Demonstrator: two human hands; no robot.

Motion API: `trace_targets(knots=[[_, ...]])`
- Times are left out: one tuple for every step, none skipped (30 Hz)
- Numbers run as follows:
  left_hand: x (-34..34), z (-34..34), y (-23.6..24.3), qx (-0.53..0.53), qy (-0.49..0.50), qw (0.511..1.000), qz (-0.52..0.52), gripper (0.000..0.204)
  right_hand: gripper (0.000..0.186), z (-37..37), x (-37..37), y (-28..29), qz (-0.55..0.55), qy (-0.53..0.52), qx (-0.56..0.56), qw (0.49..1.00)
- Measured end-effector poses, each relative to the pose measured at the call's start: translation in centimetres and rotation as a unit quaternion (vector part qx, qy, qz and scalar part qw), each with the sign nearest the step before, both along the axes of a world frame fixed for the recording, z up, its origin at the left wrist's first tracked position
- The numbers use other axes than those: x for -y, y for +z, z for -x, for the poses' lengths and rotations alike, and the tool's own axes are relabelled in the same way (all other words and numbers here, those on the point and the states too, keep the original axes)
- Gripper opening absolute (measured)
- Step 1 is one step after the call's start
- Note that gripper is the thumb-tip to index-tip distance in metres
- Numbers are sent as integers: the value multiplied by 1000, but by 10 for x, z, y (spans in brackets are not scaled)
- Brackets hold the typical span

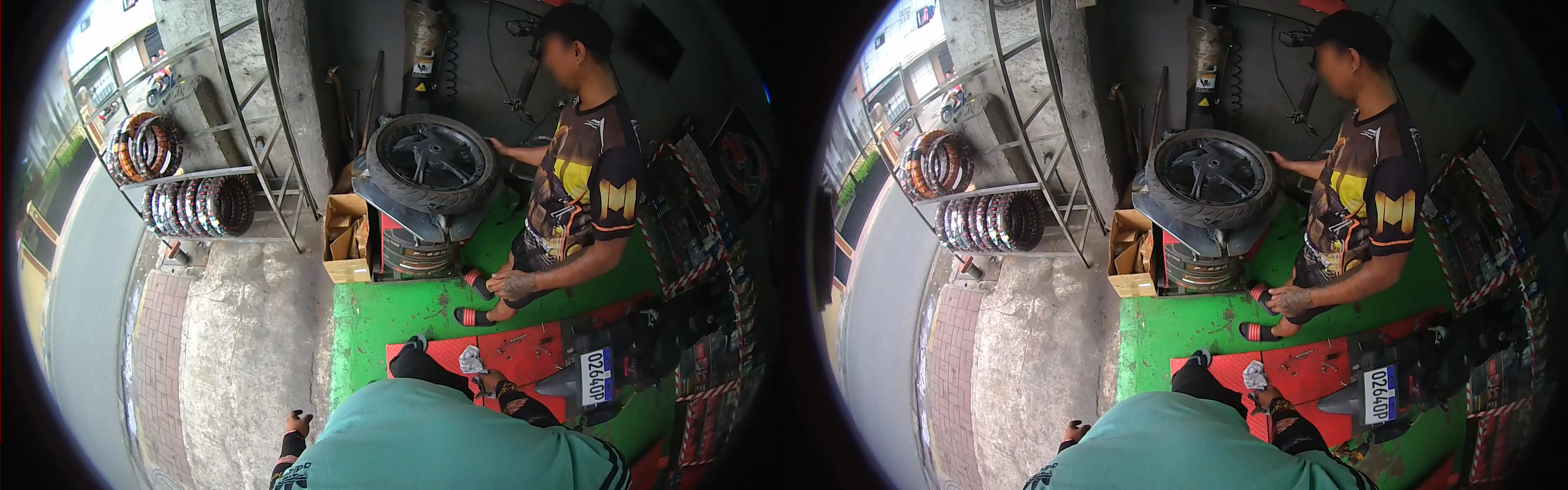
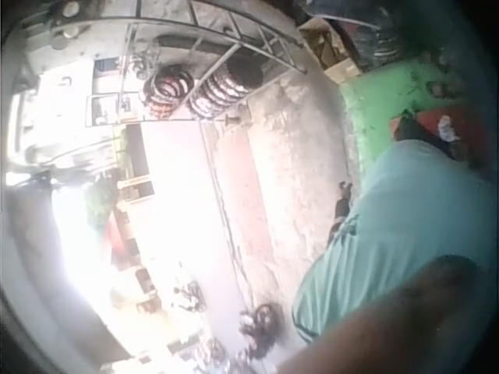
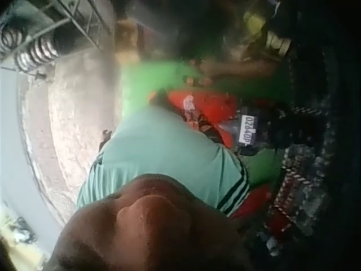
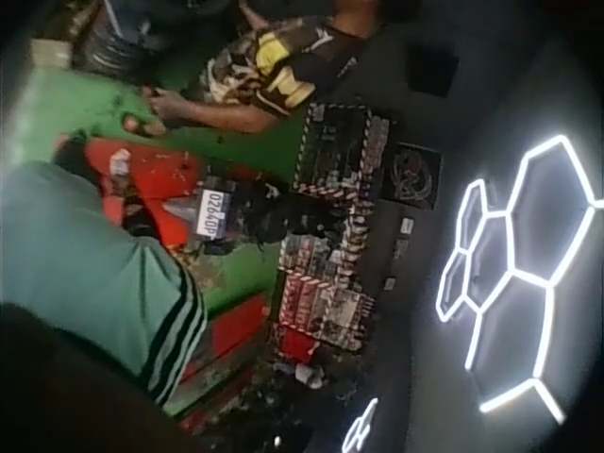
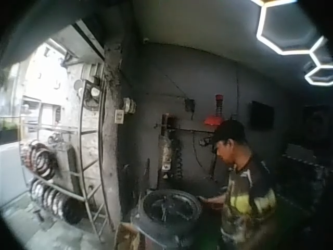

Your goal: Replacing a motorcycle tire using a tire changer machine.

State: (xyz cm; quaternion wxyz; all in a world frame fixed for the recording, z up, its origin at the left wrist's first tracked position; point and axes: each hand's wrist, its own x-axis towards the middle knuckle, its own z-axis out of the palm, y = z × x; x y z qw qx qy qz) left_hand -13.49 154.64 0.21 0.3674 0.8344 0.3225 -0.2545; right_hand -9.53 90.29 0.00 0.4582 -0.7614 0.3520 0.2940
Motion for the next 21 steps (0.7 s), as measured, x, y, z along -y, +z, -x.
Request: trace_targets(knots=[[2,-2,-1,1,1,1000,0,61,27,2,0,-3,-10,-41,-7,999],[4,-5,-2,8,7,1000,13,61,27,2,-1,-5,-41,-30,0,999],[6,-7,-3,-3,17,999,32,62,26,2,-1,-5,-33,-19,13,999],[7,-8,-4,15,13,999,26,62,26,1,-2,-4,8,-19,15,1000],[9,-10,-4,24,4,999,21,63,26,1,-4,0,-26,-8,25,999],[10,-12,-5,18,0,1000,22,64,27,0,-5,5,-10,4,25,1000],[11,-13,-4,35,-5,999,16,64,28,-2,-6,11,20,11,37,999],[12,-13,-4,35,-5,999,20,64,28,-3,-9,17,6,15,26,1000],[12,-14,-3,34,-5,999,23,64,29,-5,-11,24,47,42,39,997],[13,-14,-2,34,-5,999,23,64,30,-6,-14,31,105,61,52,991],[13,-13,0,37,-3,999,22,64,30,-7,-17,37,87,69,51,992],[13,-13,1,25,2,999,28,64,30,-7,-20,42,83,54,50,994],[13,-11,3,41,0,999,21,64,31,-7,-22,46,94,33,53,994],[12,-10,4,32,0,999,20,63,31,-6,-24,49,79,40,50,995],[11,-8,5,23,1,1000,19,63,30,-5,-24,51,69,35,41,996],[11,-7,5,23,2,1000,19,63,30,-4,-25,51,72,22,36,997],[10,-5,4,30,4,999,17,63,30,-2,-25,50,58,32,32,997],[9,-3,3,19,9,1000,20,62,29,-1,-24,48,13,-6,15,1000],[8,-1,2,37,8,999,14,62,28,0,-24,46,-33,-43,-1,999],[6,0,0,22,21,999,23,62,28,-1,-24,42,-33,-42,-1,999],[5,2,-2,-10,39,999,36,61,27,-1,-25,38,19,17,21,999]])
